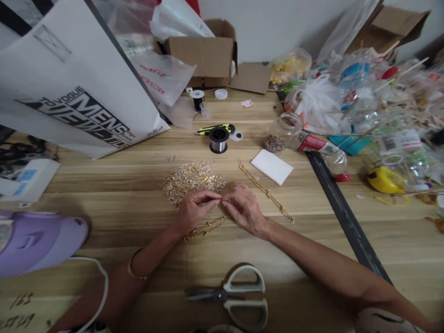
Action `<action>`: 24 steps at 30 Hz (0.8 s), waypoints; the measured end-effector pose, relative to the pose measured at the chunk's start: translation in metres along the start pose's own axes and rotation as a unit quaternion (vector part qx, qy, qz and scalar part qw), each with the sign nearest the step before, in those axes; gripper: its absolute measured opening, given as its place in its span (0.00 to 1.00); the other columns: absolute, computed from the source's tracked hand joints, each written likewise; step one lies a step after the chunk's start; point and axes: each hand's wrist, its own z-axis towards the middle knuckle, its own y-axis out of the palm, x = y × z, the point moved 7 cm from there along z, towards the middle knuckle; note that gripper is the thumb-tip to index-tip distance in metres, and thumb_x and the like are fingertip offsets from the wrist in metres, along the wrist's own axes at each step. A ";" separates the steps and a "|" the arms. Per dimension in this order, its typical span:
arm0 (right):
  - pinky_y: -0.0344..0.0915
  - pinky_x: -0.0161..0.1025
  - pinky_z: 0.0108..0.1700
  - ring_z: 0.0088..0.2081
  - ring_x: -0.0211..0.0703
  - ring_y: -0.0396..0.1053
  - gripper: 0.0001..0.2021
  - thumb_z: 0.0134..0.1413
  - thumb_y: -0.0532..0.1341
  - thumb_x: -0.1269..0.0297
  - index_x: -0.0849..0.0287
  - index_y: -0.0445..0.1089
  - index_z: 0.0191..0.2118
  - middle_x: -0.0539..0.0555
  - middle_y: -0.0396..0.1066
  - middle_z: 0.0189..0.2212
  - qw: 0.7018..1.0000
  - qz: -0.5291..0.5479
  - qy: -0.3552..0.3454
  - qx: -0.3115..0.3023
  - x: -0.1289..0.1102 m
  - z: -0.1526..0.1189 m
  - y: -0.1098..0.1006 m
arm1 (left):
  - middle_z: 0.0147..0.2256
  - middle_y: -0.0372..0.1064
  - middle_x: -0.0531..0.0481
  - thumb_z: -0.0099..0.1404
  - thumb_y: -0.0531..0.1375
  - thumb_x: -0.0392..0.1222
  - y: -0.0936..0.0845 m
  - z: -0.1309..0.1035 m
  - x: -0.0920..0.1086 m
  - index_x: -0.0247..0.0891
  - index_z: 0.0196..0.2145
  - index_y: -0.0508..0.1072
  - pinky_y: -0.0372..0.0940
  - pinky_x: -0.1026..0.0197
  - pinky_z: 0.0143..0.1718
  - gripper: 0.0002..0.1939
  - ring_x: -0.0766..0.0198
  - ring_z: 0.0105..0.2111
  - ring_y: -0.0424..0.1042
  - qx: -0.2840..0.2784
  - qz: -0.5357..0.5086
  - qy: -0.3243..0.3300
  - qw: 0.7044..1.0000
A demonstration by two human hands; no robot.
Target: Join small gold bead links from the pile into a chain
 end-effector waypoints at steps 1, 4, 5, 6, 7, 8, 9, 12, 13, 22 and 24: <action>0.58 0.44 0.47 0.35 0.41 0.64 0.02 0.57 0.55 0.71 0.57 0.64 0.35 0.51 0.69 0.29 1.000 0.000 -0.001 0.000 0.000 0.000 0.000 | 0.29 0.76 0.49 0.55 0.63 0.35 0.000 0.000 -0.002 0.35 0.31 0.77 0.68 0.66 0.32 0.05 0.66 0.29 0.74 -0.002 -0.005 -0.004 1.000; 0.58 0.44 0.47 0.35 0.41 0.64 0.02 0.57 0.56 0.71 0.57 0.64 0.35 0.51 0.70 0.30 1.000 0.004 -0.002 -0.001 -0.001 0.000 0.000 | 0.29 0.76 0.49 0.54 0.64 0.35 0.000 0.001 -0.005 0.35 0.31 0.77 0.67 0.67 0.32 0.05 0.66 0.29 0.73 -0.006 -0.018 -0.018 1.000; 0.58 0.45 0.47 0.35 0.41 0.64 0.02 0.57 0.56 0.71 0.57 0.64 0.36 0.51 0.70 0.30 1.000 0.006 -0.002 -0.001 -0.001 0.000 -0.001 | 0.28 0.76 0.49 0.54 0.64 0.36 0.001 0.001 -0.005 0.35 0.31 0.77 0.67 0.67 0.31 0.05 0.67 0.28 0.73 -0.007 -0.021 -0.024 0.999; 0.58 0.45 0.48 0.35 0.41 0.64 0.02 0.57 0.56 0.71 0.57 0.64 0.36 0.51 0.70 0.30 1.000 0.008 -0.002 -0.001 -0.001 0.000 -0.001 | 0.28 0.76 0.49 0.54 0.64 0.36 0.001 0.001 -0.005 0.34 0.31 0.77 0.66 0.67 0.31 0.05 0.67 0.28 0.72 -0.007 -0.024 -0.029 0.999; 0.58 0.45 0.48 0.34 0.41 0.64 0.02 0.57 0.56 0.71 0.57 0.64 0.36 0.51 0.70 0.30 1.000 0.009 -0.003 -0.001 -0.001 0.000 -0.001 | 0.28 0.76 0.49 0.54 0.64 0.36 0.001 0.002 -0.006 0.34 0.31 0.77 0.66 0.67 0.30 0.05 0.67 0.28 0.72 -0.008 -0.026 -0.035 0.999; 0.58 0.45 0.48 0.34 0.41 0.64 0.02 0.57 0.55 0.71 0.57 0.64 0.36 0.51 0.70 0.29 1.000 0.009 -0.002 -0.001 0.000 0.000 -0.001 | 0.28 0.75 0.49 0.54 0.64 0.36 0.001 0.002 -0.006 0.34 0.30 0.77 0.66 0.67 0.30 0.04 0.67 0.27 0.72 -0.009 -0.028 -0.041 0.999; 0.58 0.45 0.47 0.34 0.41 0.64 0.02 0.57 0.55 0.70 0.57 0.64 0.35 0.51 0.70 0.29 1.000 0.009 -0.002 -0.001 0.000 0.000 0.000 | 0.27 0.75 0.49 0.54 0.64 0.36 0.001 0.002 -0.006 0.34 0.30 0.77 0.66 0.67 0.30 0.04 0.67 0.27 0.72 -0.011 -0.031 -0.047 0.998; 0.58 0.44 0.46 0.34 0.41 0.64 0.02 0.57 0.55 0.70 0.57 0.63 0.35 0.52 0.69 0.29 1.000 0.008 0.002 0.001 0.000 0.000 -0.001 | 0.27 0.75 0.49 0.54 0.64 0.37 0.002 0.002 -0.007 0.34 0.30 0.77 0.66 0.67 0.30 0.05 0.67 0.27 0.72 -0.018 -0.039 -0.067 0.997; 0.58 0.44 0.45 0.34 0.41 0.63 0.02 0.57 0.55 0.70 0.57 0.63 0.35 0.52 0.68 0.29 1.000 0.006 0.005 0.001 0.000 0.000 -0.001 | 0.27 0.75 0.49 0.54 0.64 0.37 0.002 0.002 -0.008 0.34 0.30 0.77 0.66 0.67 0.30 0.05 0.67 0.27 0.72 -0.019 -0.042 -0.073 0.996; 0.58 0.43 0.44 0.34 0.41 0.62 0.02 0.57 0.54 0.71 0.58 0.62 0.34 0.52 0.66 0.28 1.000 0.004 0.011 0.016 0.000 -0.001 -0.005 | 0.26 0.75 0.50 0.52 0.65 0.38 0.000 0.004 -0.006 0.34 0.28 0.76 0.67 0.66 0.31 0.05 0.66 0.27 0.73 -0.005 -0.061 -0.094 0.994; 0.57 0.43 0.45 0.34 0.41 0.62 0.03 0.57 0.54 0.71 0.57 0.61 0.34 0.51 0.67 0.29 1.000 0.002 0.008 0.011 -0.001 0.000 -0.004 | 0.27 0.75 0.50 0.52 0.65 0.38 0.000 0.004 -0.006 0.34 0.29 0.76 0.67 0.66 0.31 0.06 0.66 0.28 0.73 -0.005 -0.061 -0.092 0.994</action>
